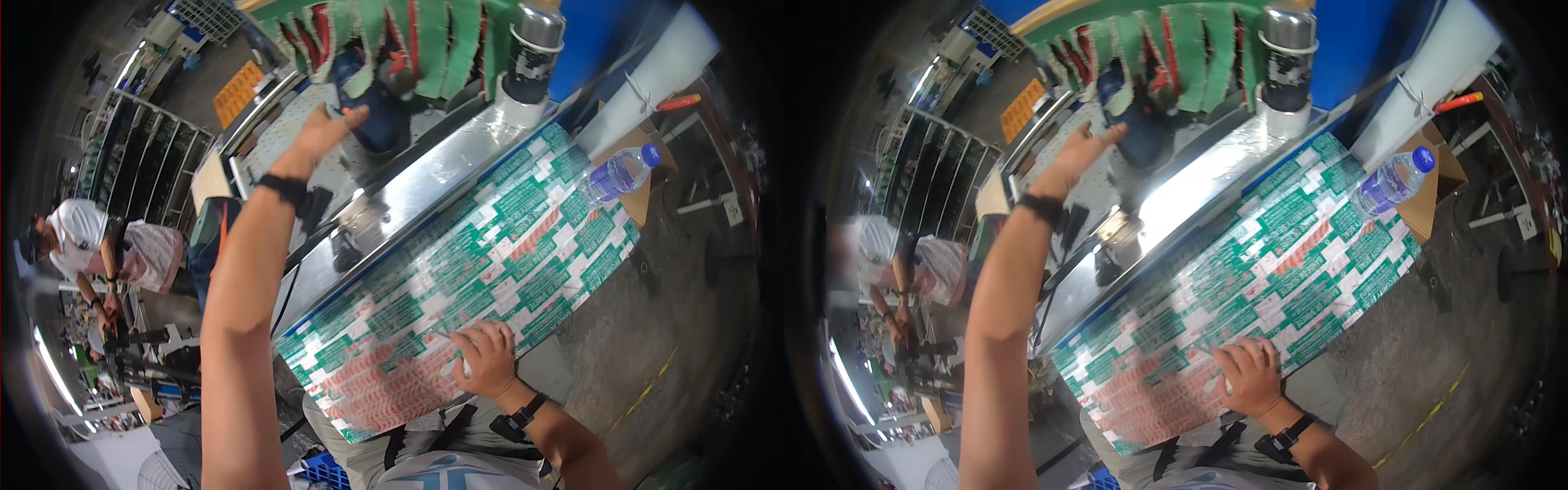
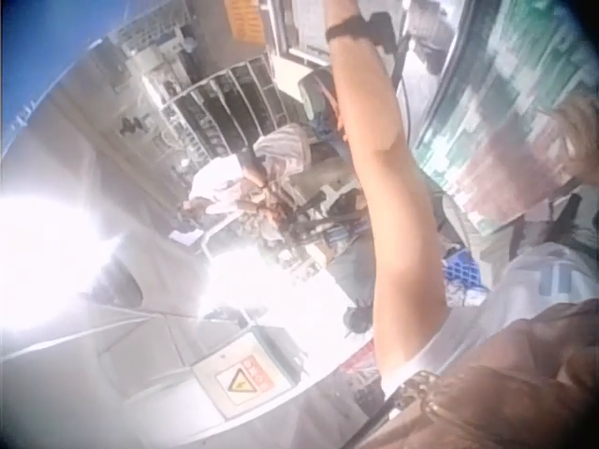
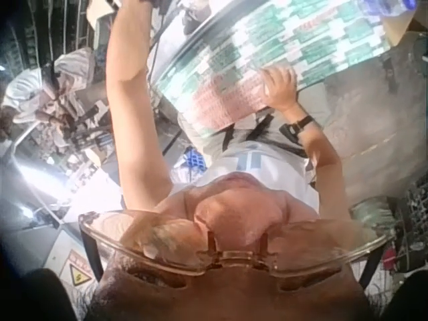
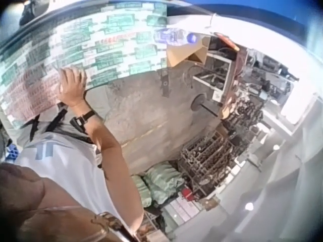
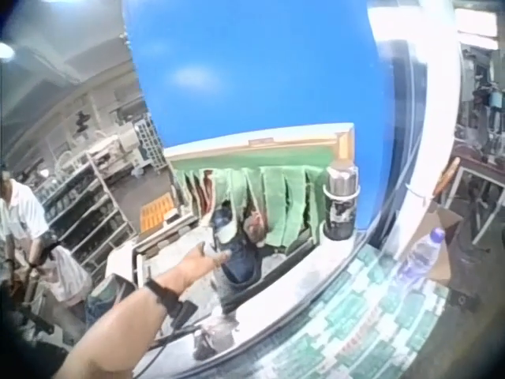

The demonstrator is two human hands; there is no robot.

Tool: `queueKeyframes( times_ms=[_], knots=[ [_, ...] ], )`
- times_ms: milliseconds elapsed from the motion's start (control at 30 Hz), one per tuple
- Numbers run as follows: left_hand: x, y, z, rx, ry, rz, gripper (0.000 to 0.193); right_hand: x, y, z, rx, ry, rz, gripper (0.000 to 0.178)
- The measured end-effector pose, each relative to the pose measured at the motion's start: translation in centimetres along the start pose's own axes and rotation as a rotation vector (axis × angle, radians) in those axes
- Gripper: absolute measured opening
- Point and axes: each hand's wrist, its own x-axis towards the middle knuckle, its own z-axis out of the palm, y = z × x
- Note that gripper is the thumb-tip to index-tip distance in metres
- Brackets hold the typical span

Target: The recorder applies glue to the soles and seams of athletic shoes using a small brush or applicator at a factory workstation.

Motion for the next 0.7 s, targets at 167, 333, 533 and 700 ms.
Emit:
queueKeyframes(
  times_ms=[167, 333, 533, 700],
  knots=[
    [8.2, 1.0, 3.1, -0.471, -0.115, -0.057, 0.085, 0.1, 0.0, -0.1, 0.07, -0.008, 0.017, 0.049],
    [6.3, 0.3, 2.8, -0.56, -0.012, -0.111, 0.051, -0.1, 0.3, 0.0, 0.071, 0.005, 0.035, 0.049],
    [-3.5, -1.1, -8.2, -0.931, -0.324, -0.352, 0.055, 0.2, -0.2, -0.2, 0.033, 0.035, 0.01, 0.047],
    [-25.1, -1.7, -11.2, -0.651, 0.032, -0.086, 0.06, -0.6, -0.1, 0.3, 0.04, 0.053, 0.0, 0.052]
  ],
)
